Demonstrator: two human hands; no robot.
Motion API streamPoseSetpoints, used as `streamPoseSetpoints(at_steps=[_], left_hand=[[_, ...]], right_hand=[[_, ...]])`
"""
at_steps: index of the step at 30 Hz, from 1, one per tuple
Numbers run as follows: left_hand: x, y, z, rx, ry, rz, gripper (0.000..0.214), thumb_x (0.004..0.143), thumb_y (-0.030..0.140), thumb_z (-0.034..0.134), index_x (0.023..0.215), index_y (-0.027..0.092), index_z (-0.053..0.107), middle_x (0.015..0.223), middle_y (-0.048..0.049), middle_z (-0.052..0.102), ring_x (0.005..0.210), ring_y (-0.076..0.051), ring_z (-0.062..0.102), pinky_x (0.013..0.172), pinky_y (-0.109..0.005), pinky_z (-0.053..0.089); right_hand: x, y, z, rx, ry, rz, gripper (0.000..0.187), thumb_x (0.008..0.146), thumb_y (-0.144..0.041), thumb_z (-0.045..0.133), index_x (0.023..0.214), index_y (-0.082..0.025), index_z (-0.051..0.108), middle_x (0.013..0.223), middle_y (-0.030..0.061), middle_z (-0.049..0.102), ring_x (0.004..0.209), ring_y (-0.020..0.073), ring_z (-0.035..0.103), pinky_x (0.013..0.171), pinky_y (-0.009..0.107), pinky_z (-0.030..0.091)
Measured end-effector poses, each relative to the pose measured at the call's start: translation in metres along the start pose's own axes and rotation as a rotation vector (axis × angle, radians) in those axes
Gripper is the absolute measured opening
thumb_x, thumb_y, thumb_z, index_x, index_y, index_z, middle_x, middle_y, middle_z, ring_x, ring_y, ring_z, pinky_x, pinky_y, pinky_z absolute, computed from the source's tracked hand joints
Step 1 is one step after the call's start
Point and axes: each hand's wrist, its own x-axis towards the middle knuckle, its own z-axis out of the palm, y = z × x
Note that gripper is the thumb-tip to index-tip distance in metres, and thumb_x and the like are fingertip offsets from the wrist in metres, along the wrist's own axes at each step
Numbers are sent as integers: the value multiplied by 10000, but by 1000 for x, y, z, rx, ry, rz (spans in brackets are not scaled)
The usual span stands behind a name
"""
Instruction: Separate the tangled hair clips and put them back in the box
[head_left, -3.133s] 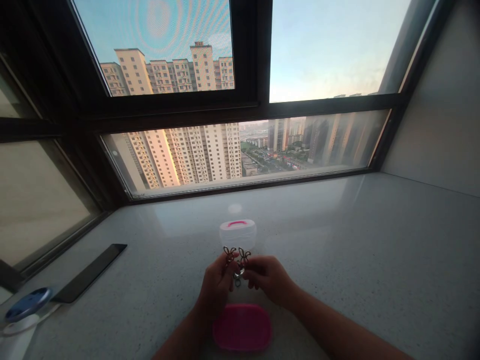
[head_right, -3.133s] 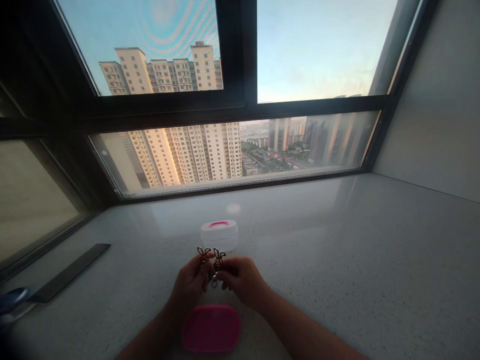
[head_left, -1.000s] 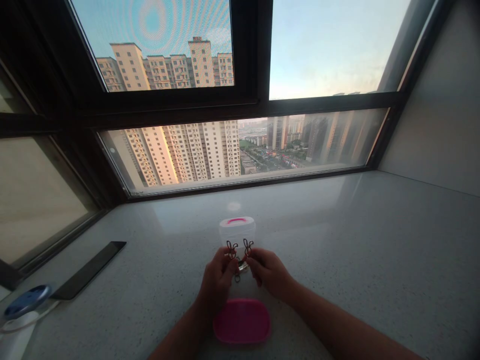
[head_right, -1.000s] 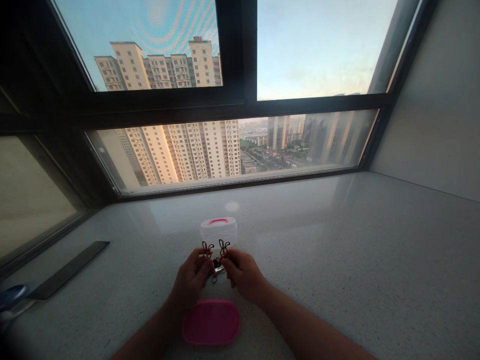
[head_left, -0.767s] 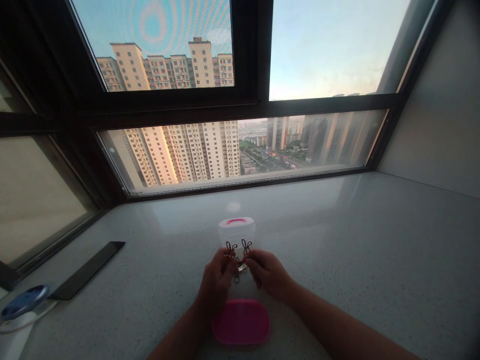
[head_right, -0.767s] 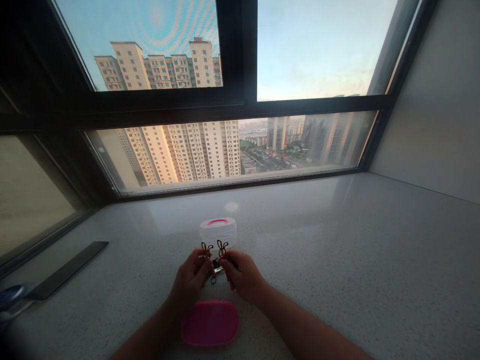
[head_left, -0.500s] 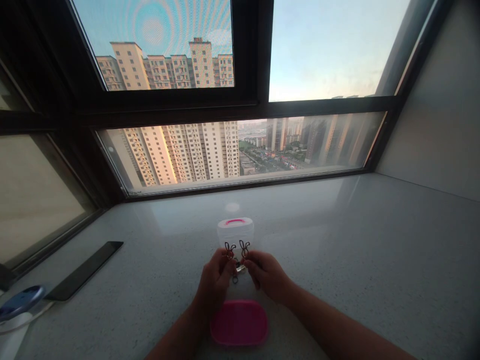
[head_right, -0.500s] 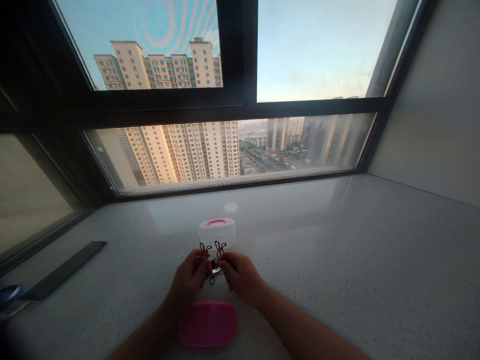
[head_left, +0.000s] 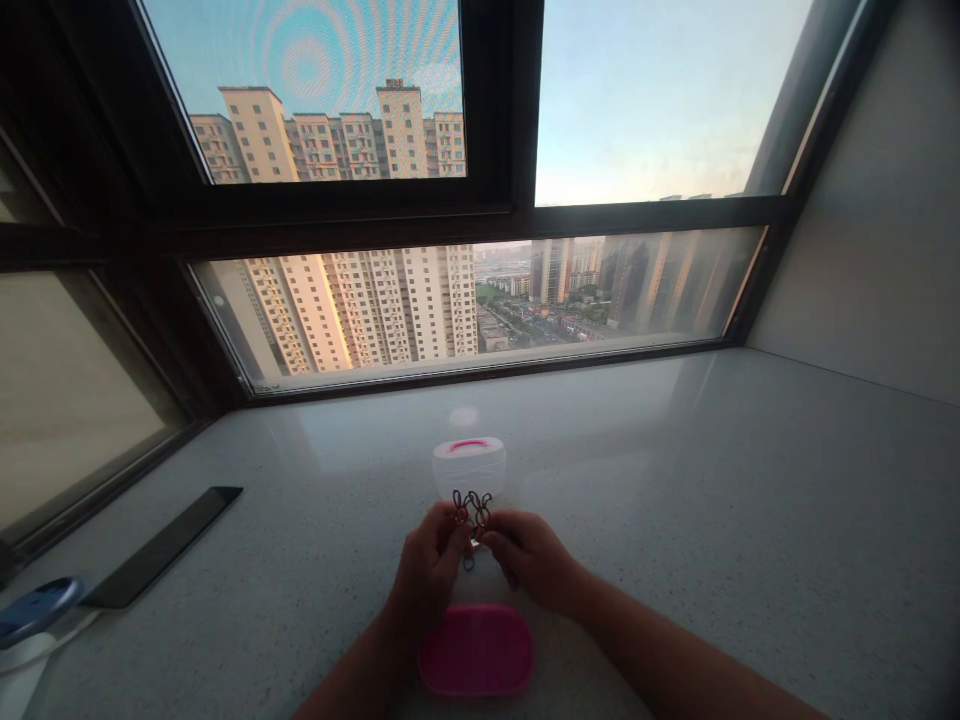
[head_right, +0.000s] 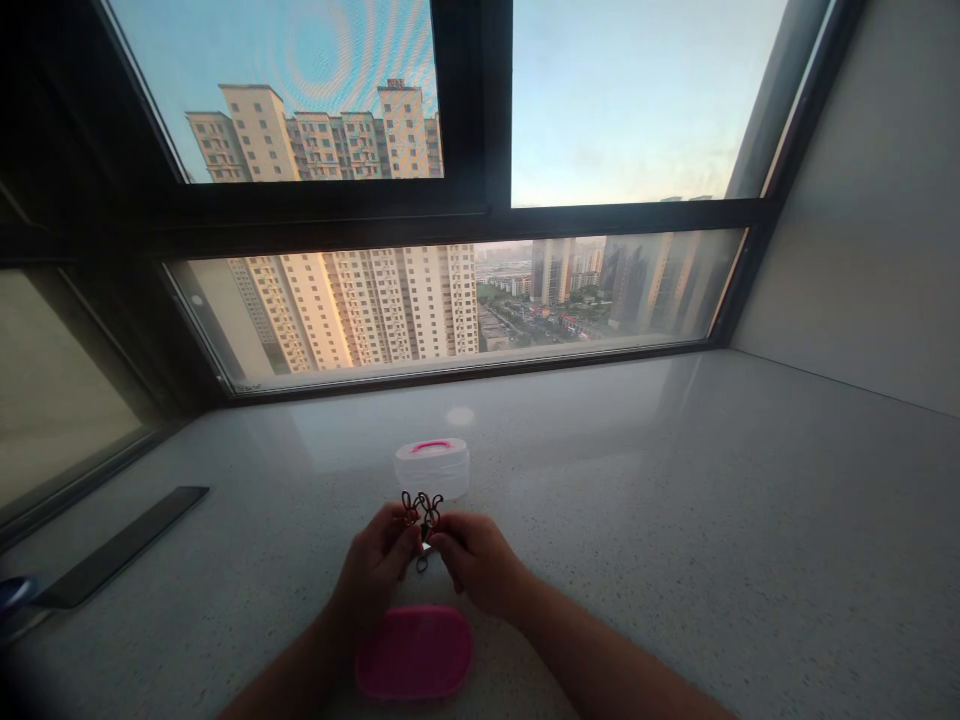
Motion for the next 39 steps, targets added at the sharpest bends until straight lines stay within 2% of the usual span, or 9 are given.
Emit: streamPoseSetpoints(at_steps=[11, 19, 33, 39], left_hand=[[0, -9, 0, 19, 8, 10, 173, 836, 345, 528, 811, 174, 543, 627, 28, 561, 470, -83, 457, 462, -180, 368], [-1, -6, 0, 10, 13, 3, 197, 836, 358, 522, 840, 166, 567, 652, 18, 576, 495, -92, 477, 485, -190, 394], [2, -11, 4, -18, 70, 19, 259, 823, 411, 513, 815, 154, 543, 615, 9, 563, 431, -73, 429, 400, -174, 343], [1, -11, 5, -22, 102, 21, 248, 820, 405, 506, 824, 160, 538, 594, 15, 569, 404, -66, 404, 388, -169, 326]], right_hand=[[-1, 0, 0, 1, -3, 1, 244, 849, -368, 489, 777, -152, 577, 501, -59, 445, 376, 68, 399, 369, 170, 308], [-1, 0, 0, 1, 2, -1, 258, 847, -383, 491, 782, -150, 580, 512, -58, 456, 376, 67, 398, 369, 175, 317], [-1, 1, -1, -6, 8, -14, 224, 860, -343, 464, 778, -158, 561, 503, -64, 436, 365, 63, 390, 362, 167, 301], [-1, -2, -1, 1, 57, -26, 229, 856, -357, 473, 781, -159, 560, 497, -69, 420, 360, 63, 376, 358, 169, 289]])
